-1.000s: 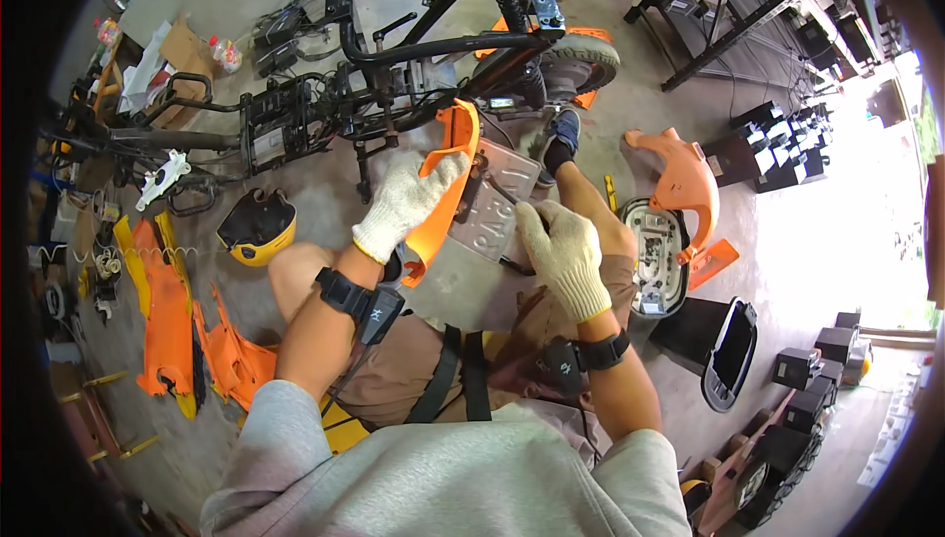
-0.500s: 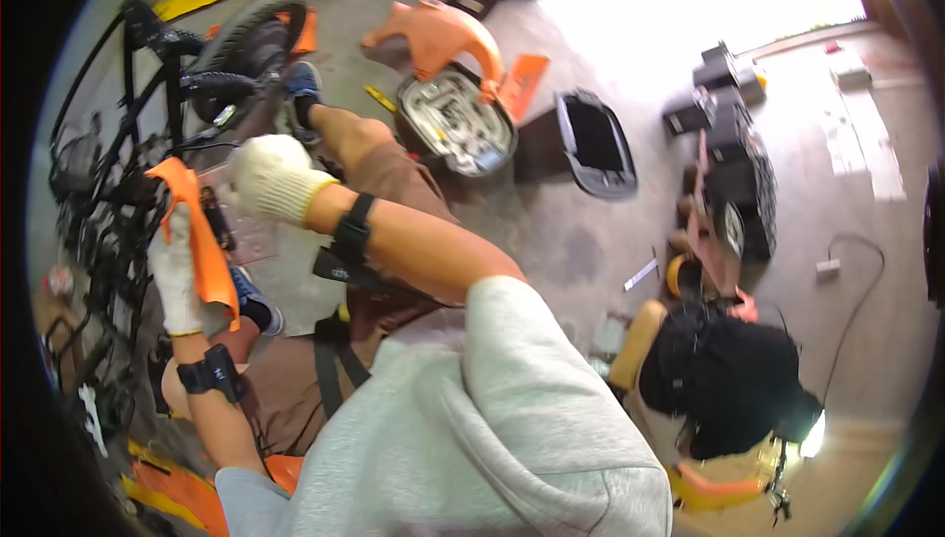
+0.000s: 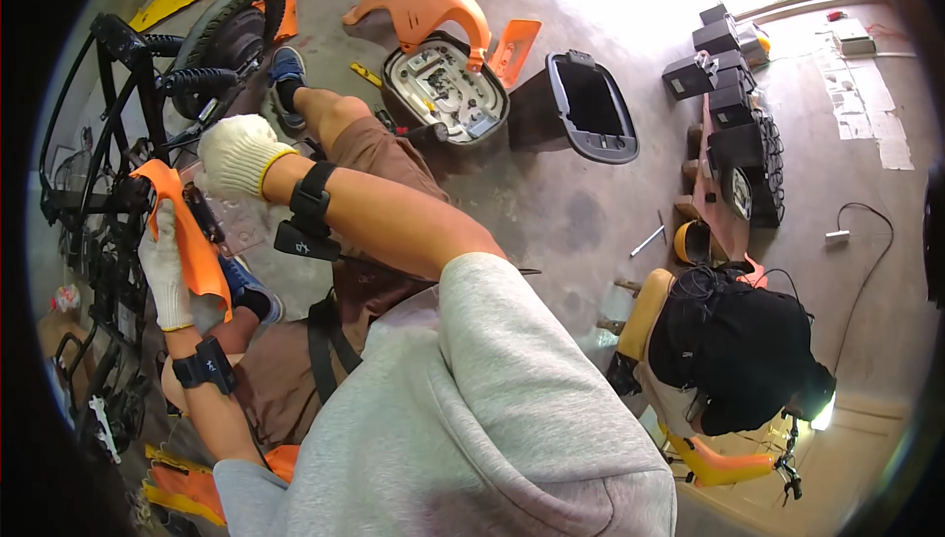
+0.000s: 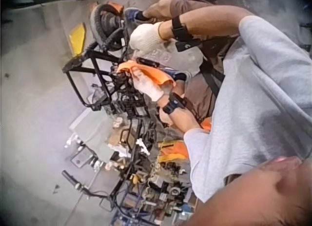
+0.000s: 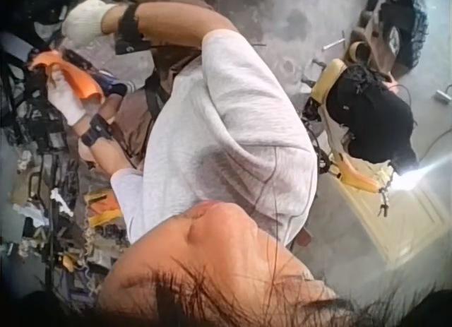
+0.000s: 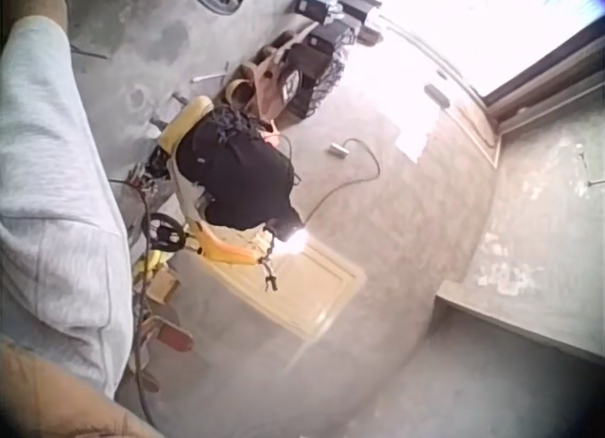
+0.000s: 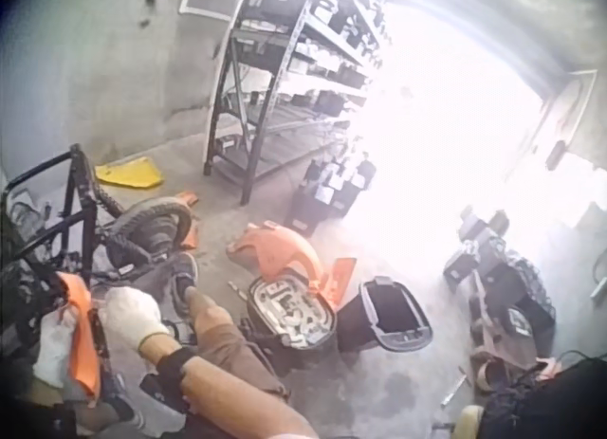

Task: The person picks up an orange plastic cover and a license plate, then aligns them together. They insert a bolt into the assembly and use a wrench to tighten it, securing the plate to the cover.

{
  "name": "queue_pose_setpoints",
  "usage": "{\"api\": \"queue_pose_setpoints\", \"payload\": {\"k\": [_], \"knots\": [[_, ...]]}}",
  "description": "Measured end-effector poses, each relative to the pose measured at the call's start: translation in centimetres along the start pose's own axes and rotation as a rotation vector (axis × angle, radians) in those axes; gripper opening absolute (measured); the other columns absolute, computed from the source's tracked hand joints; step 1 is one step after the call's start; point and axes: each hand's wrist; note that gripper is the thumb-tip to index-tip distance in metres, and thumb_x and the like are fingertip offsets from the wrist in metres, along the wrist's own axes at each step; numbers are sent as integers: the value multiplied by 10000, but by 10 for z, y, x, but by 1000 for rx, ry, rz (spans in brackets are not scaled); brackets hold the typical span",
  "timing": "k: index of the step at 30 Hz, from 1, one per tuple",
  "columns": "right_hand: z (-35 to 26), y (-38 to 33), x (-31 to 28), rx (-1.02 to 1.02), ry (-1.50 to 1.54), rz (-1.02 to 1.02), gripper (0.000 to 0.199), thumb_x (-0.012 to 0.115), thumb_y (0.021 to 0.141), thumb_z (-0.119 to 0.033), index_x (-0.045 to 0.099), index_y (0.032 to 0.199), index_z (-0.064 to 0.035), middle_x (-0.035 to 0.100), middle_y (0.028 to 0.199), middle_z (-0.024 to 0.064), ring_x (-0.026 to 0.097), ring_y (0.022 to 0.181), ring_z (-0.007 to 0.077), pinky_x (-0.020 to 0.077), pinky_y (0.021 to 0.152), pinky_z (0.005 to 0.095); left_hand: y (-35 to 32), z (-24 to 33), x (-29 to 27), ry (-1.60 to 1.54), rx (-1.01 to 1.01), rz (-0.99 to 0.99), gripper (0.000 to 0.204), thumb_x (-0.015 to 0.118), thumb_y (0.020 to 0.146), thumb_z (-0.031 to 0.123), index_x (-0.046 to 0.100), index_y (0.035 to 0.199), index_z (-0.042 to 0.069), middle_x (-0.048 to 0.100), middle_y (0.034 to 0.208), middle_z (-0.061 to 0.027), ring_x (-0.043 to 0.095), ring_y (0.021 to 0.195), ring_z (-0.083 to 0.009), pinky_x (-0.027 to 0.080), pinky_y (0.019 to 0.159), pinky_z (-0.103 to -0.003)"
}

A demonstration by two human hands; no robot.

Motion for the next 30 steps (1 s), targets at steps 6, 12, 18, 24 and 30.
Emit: {"api": "queue_pose_setpoints", "payload": {"k": [6, 12, 18, 24, 30], "knots": [[2, 1, 5, 27, 24, -29, 376, 594, 846, -378, 785, 980, -83, 750, 996, 155, 730, 955, 323, 571, 789, 446, 0, 0, 0, 38, -26, 2, 517, 689, 945, 471, 662, 1190, 17, 663, 983, -14, 615, 829, -100, 504, 727, -270], [7, 0, 9, -28, 73, 72, 393, 586, 745, -365, 774, 900, -57, 724, 869, 188, 712, 857, 372, 568, 765, 452, 1, 1, 0, 42, -36, 1, 528, 690, 945, 471, 654, 1216, 20, 662, 1006, -20, 616, 855, -104, 506, 746, -276], [11, 0, 11, 6, 105, 50, 402, 584, 755, -376, 772, 903, -54, 724, 870, 188, 712, 864, 370, 567, 770, 455, -4, 6, 1, 48, -54, -17, 532, 679, 946, 490, 654, 1182, 14, 650, 985, -25, 613, 850, -109, 506, 734, -277], [15, -2, 5, 36, 113, 77, 599, 598, 835, -604, 768, 925, -37, 725, 904, 201, 710, 900, 375, 565, 790, 451, 0, 9, 0, 110, -41, -48, 556, 663, 956, 493, 643, 1221, 5, 648, 1023, -21, 601, 870, -101, 497, 757, -271], [28, -4, -5, 75, 97, -5, 726, 591, 816, -722, 764, 898, -22, 731, 897, 205, 721, 846, 369, 574, 752, 465, -10, 6, 1, -34, -28, -170, 370, 620, 1013, 338, 665, 1184, 13, 657, 1033, -8, 620, 870, -101, 507, 757, -282]]}}
Point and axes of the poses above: each hand's wrist, its own y-axis towards the middle knuckle, its own x-axis out of the palm, z = x × y
